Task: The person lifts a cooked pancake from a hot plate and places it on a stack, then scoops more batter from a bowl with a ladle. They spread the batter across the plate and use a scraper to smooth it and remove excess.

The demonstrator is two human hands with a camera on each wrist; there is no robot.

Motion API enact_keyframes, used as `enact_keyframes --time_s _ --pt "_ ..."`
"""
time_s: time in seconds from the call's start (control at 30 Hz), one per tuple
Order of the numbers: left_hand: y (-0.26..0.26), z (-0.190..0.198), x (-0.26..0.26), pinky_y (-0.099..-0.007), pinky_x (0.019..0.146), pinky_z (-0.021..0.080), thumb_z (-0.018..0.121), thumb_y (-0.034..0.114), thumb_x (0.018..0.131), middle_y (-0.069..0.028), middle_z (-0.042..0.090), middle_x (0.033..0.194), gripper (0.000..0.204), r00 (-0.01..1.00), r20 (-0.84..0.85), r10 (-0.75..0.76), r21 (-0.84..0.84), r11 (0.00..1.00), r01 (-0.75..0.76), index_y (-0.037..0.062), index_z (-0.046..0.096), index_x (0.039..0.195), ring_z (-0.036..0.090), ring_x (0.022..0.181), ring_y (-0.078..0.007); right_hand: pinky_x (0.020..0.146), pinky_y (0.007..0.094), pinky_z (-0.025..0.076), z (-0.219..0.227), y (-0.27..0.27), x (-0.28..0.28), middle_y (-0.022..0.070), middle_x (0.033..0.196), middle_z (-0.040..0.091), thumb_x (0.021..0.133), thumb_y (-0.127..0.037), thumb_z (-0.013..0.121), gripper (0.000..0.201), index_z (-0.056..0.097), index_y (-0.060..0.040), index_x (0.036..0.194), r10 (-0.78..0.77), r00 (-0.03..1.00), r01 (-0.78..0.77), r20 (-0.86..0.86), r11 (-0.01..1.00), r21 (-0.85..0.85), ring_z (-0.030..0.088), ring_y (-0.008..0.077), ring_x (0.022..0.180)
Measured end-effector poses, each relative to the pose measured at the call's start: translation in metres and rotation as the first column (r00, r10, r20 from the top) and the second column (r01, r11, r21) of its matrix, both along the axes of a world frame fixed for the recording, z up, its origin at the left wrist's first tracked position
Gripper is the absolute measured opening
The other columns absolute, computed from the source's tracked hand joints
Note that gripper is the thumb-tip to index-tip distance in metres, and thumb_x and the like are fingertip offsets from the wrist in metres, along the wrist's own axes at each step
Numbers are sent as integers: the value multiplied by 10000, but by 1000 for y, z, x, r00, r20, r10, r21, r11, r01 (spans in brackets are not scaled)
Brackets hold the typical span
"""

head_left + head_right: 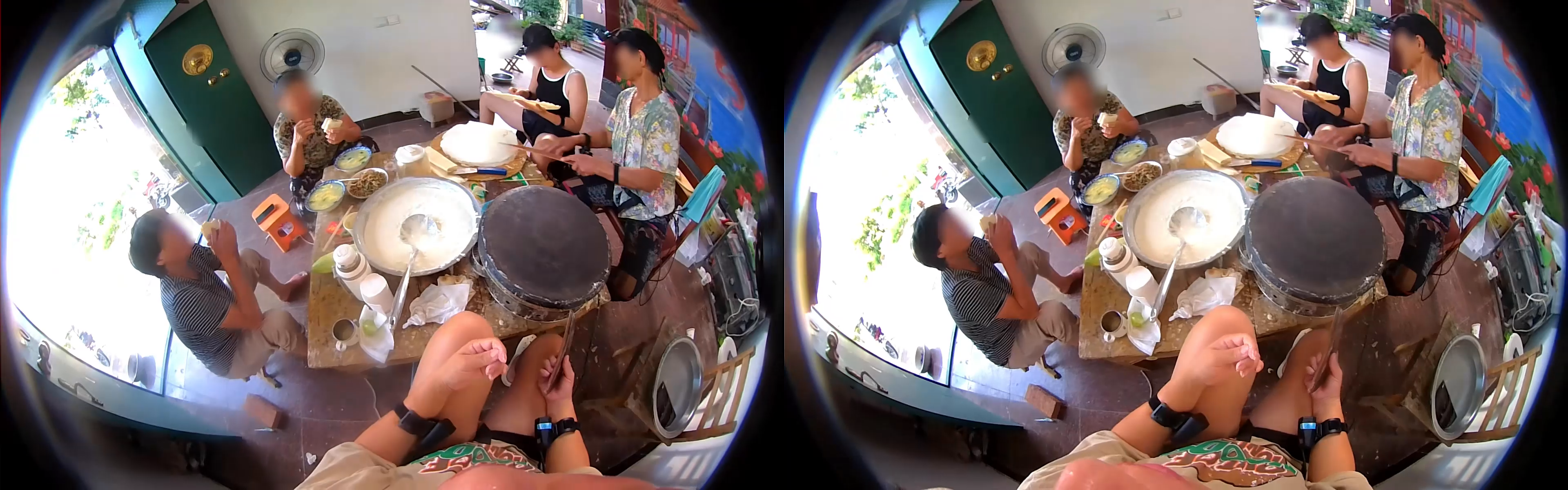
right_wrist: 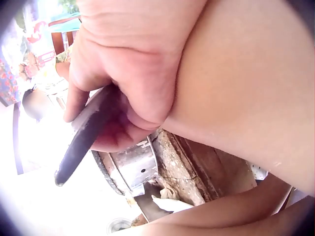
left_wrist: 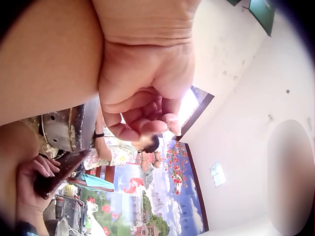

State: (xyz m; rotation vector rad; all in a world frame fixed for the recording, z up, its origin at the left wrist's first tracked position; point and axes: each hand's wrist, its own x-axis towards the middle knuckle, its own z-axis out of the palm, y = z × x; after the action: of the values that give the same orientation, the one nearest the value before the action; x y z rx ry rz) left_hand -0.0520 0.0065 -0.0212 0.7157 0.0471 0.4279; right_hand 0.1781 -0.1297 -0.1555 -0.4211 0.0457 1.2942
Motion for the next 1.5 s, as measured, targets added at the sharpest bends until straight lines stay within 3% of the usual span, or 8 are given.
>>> enact_keyframes --time_s 0.33,0.43,0.63,0.73,1.13,1.3,1.37,1.5 --pt "0 3 0 -285 751 390 554 240 910 16 444 620 202 994 -104 -17 21 1000 20 51 593 849 417 617 -108 576 272 434 3 1 0 -5 714 463 877 -314 603 218 564 -102 907 -9 999 9 37 1000 -6 439 141 685" --pt "0 7 1 -297 775 387 547 264 911 7 439 609 258 993 -114 18 45 999 -13 71 561 740 418 617 -120 580 259 393 10 2 -3 2 739 419 926 -271 532 224 542 -83 1047 -71 996 66 -50 993 -97 387 127 669" --pt "3 16 1 -286 738 390 472 324 928 19 420 563 418 1000 -23 21 175 984 -17 104 441 574 430 637 -141 584 259 403 -1 1 2 4 748 430 924 -277 539 237 539 -77 1050 -59 998 59 -7 998 -19 397 130 665" --pt "4 12 4 -292 752 388 461 318 925 14 406 551 431 999 -36 2 186 983 4 100 420 555 431 634 -150 569 267 402 4 1 2 8 715 455 904 -293 562 208 543 -86 921 -37 999 37 -26 999 3 425 141 665" --pt "4 17 1 -264 680 364 510 330 914 25 378 515 428 998 -18 -55 25 998 55 107 416 560 360 520 -102 595 267 399 2 -2 5 14 751 453 921 -286 535 225 551 -70 982 -9 996 9 -85 1000 0 408 137 668" --pt "5 9 5 -308 718 382 446 285 949 -13 443 539 406 999 19 -36 109 994 33 104 446 585 423 555 -138 598 270 398 -1 -2 5 20 751 464 916 -273 542 219 552 -72 1002 -7 999 9 -44 999 52 416 140 672" --pt "3 9 7 -313 722 385 446 292 950 -16 455 554 392 1000 13 20 101 995 -21 101 458 608 436 565 -141 600 271 399 -11 -1 8 22 755 471 915 -268 542 219 551 -75 1020 7 1000 -3 -28 991 135 419 141 673" --pt "0 9 7 -319 726 393 449 295 953 -19 478 595 344 998 -20 63 41 997 -62 93 480 676 455 582 -144 599 275 414 -11 -3 10 23 756 475 903 -272 561 215 549 -75 986 0 999 4 -49 996 90 430 149 684"
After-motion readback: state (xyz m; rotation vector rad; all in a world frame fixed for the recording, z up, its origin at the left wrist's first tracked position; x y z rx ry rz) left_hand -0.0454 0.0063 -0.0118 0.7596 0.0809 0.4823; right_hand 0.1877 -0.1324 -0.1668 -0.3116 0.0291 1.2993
